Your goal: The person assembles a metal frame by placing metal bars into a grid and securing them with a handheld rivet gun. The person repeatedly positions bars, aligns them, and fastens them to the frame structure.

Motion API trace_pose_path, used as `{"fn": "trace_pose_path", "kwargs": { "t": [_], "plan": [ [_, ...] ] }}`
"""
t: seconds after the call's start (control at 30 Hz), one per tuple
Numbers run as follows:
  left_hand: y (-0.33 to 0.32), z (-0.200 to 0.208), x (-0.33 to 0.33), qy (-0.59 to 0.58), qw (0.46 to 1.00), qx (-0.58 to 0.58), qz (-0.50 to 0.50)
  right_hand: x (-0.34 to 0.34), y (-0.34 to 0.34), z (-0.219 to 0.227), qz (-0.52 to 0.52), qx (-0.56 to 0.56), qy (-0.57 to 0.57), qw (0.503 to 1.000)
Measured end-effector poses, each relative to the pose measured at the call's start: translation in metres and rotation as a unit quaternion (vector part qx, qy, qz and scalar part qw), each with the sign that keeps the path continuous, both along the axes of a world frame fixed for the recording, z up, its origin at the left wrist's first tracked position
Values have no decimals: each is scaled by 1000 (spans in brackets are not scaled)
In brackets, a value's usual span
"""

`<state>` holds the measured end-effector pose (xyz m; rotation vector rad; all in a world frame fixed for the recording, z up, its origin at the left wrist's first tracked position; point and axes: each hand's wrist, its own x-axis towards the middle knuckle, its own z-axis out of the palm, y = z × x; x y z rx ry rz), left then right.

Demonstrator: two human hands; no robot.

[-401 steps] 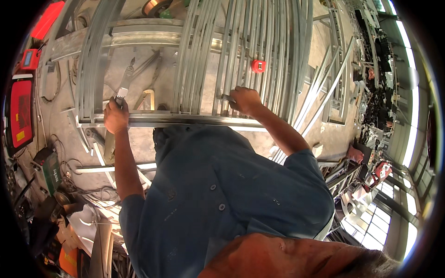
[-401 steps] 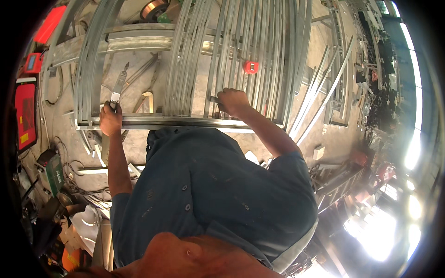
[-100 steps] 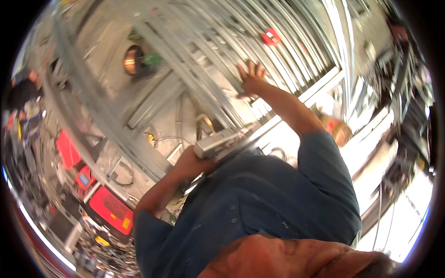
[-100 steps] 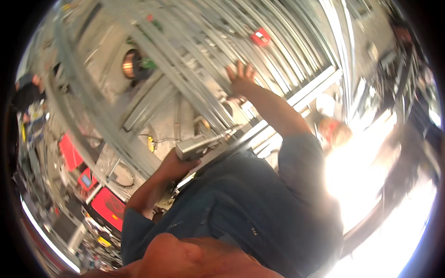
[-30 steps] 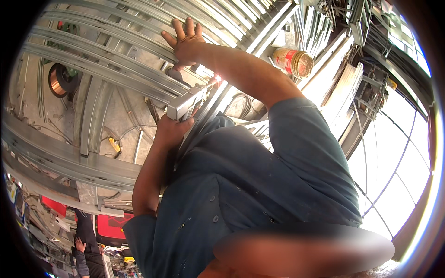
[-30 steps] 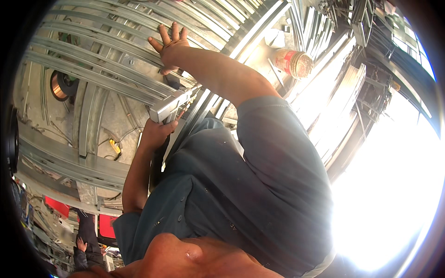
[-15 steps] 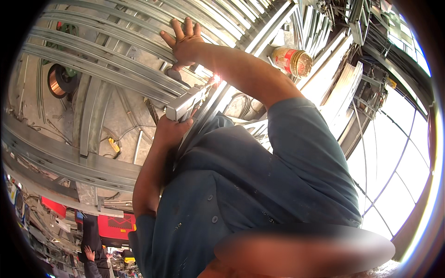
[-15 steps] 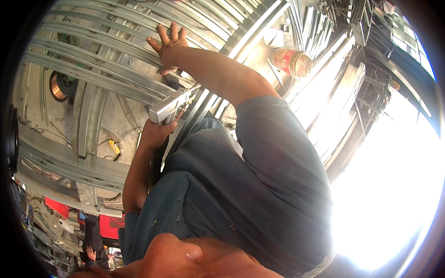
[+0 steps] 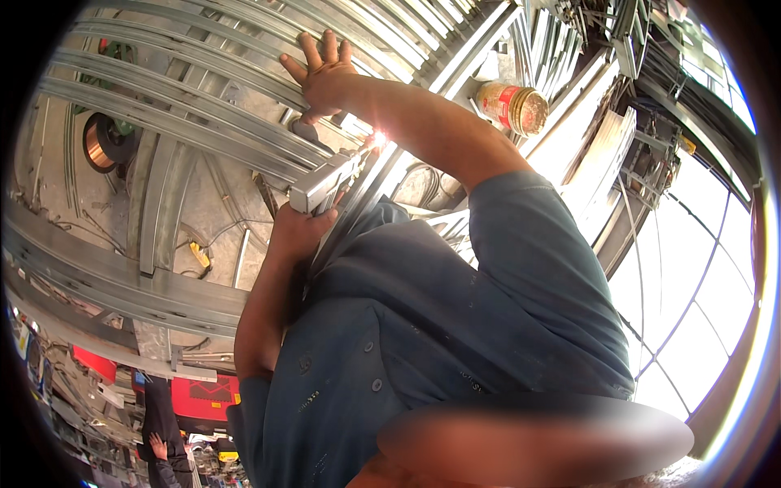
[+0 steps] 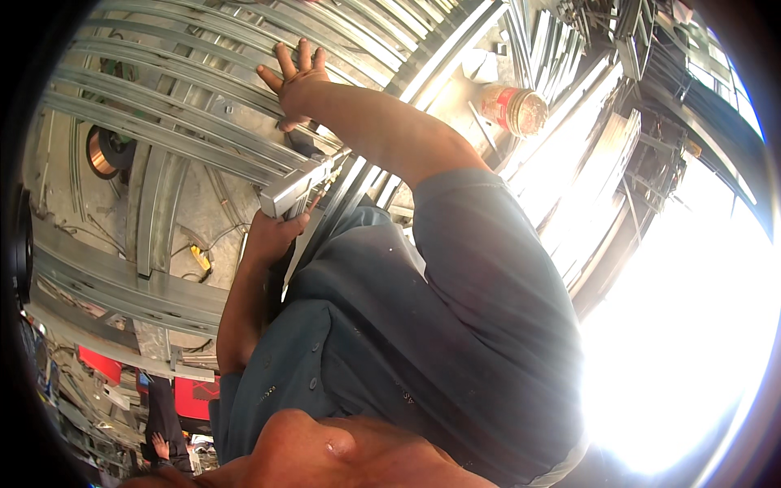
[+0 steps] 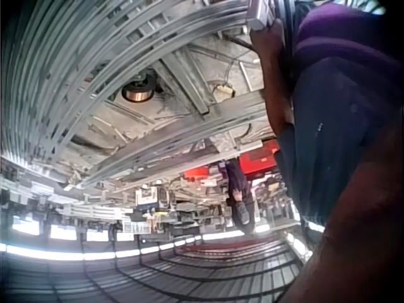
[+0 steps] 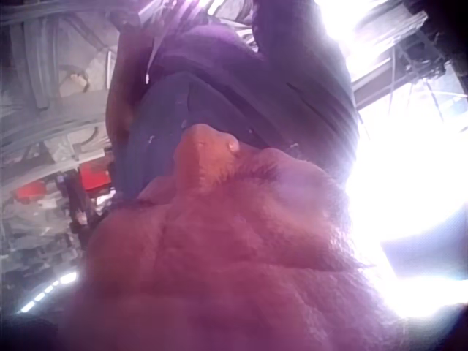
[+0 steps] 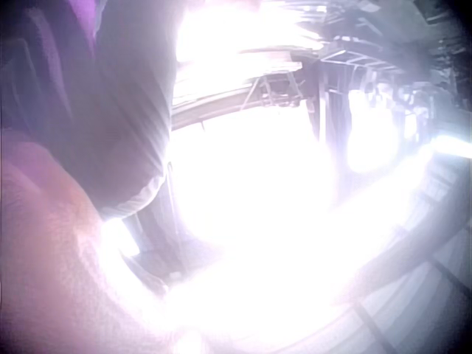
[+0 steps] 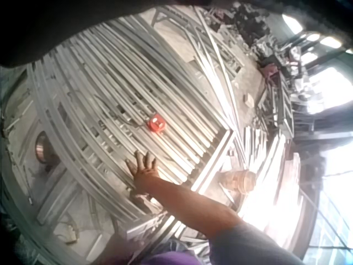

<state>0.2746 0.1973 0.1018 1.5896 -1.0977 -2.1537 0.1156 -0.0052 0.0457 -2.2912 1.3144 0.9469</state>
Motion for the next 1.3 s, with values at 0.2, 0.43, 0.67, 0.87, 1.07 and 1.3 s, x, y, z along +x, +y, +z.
{"fn": "trace_pose_path", "kwargs": {
  "t": [0.2, 0.43, 0.67, 0.87, 1.07, 1.3],
  "plan": [
    [2, -2, 2, 3, 1000, -5, -1, 0, 0, -1, -4, -1, -1, 1000],
    [1, 2, 1, 10, 1000, -20, 8, -1, 0, -2, -4, -4, -4, 1000],
    [-4, 8, 3, 16, 1000, -19, 6, -2, 1, -1, -3, -3, 0, 1000],
    [7, 30, 23, 89, 978, 65, 176, 1, -1, 7, -6, 7, 16, 1000],
    [20, 17, 38, 121, 977, 123, 128, 3, -2, 8, -6, 10, 23, 1000],
    [19, 9, 25, 94, 988, 82, 94, -1, 1, -2, -3, -11, 7, 1000]
  ]
}}
